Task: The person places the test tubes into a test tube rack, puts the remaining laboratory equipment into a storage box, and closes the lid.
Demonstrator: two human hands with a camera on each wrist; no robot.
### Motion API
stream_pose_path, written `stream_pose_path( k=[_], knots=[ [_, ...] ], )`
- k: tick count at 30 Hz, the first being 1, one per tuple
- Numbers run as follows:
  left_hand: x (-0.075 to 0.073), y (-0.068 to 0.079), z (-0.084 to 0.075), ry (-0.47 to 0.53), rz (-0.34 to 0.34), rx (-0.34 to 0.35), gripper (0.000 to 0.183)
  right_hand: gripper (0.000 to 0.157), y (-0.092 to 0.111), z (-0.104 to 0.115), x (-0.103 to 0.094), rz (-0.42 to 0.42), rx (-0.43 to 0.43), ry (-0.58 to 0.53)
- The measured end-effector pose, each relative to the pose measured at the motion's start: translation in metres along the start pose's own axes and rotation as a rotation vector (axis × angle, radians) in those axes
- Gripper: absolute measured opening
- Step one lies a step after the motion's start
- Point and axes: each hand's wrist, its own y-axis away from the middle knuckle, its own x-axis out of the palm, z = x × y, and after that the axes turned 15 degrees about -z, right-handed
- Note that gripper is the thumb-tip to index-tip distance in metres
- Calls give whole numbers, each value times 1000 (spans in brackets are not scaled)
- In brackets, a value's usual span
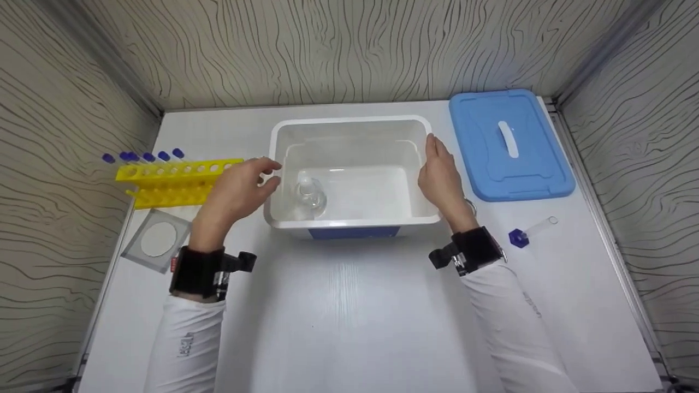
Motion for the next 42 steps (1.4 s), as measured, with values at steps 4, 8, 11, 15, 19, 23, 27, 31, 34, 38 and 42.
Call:
stream_pose_path(
  k=[4, 8, 11, 15, 19, 23, 27, 31, 34, 38, 42],
  knots=[
    [-11, 14, 17, 18, -61, -34, 36, 58, 0, 0, 0, 2, 10, -5],
    [-17, 32, 39, 44, -84, -100, 38, 58, 0, 0, -1, 2, 18, -10],
    [-17, 46, 59, 41, -84, -152, 41, 58, 0, 0, -1, 6, 21, -15],
    [-8, 63, 85, 2, -77, -217, 43, 59, 0, -1, -1, 12, 24, -19],
    [4, 77, 109, -68, -36, -259, 46, 58, 0, 0, -1, 14, 22, -17],
    [15, 87, 131, -105, 2, -284, 46, 59, 0, 0, -1, 16, 21, -13],
    [24, 94, 150, -147, 32, -289, 45, 59, 0, 0, -1, 20, 20, -14],
    [32, 100, 164, -173, 57, -298, 45, 60, 1, 0, -1, 26, 27, -13],
    [35, 105, 171, -177, 65, -307, 46, 60, 1, 0, -1, 30, 30, -9],
    [39, 110, 180, -154, 19, -314, 47, 60, 1, 0, -1, 28, 31, -3],
    [47, 116, 187, -113, -58, -352, 49, 60, 0, 1, -2, 29, 34, -2]
  ],
)
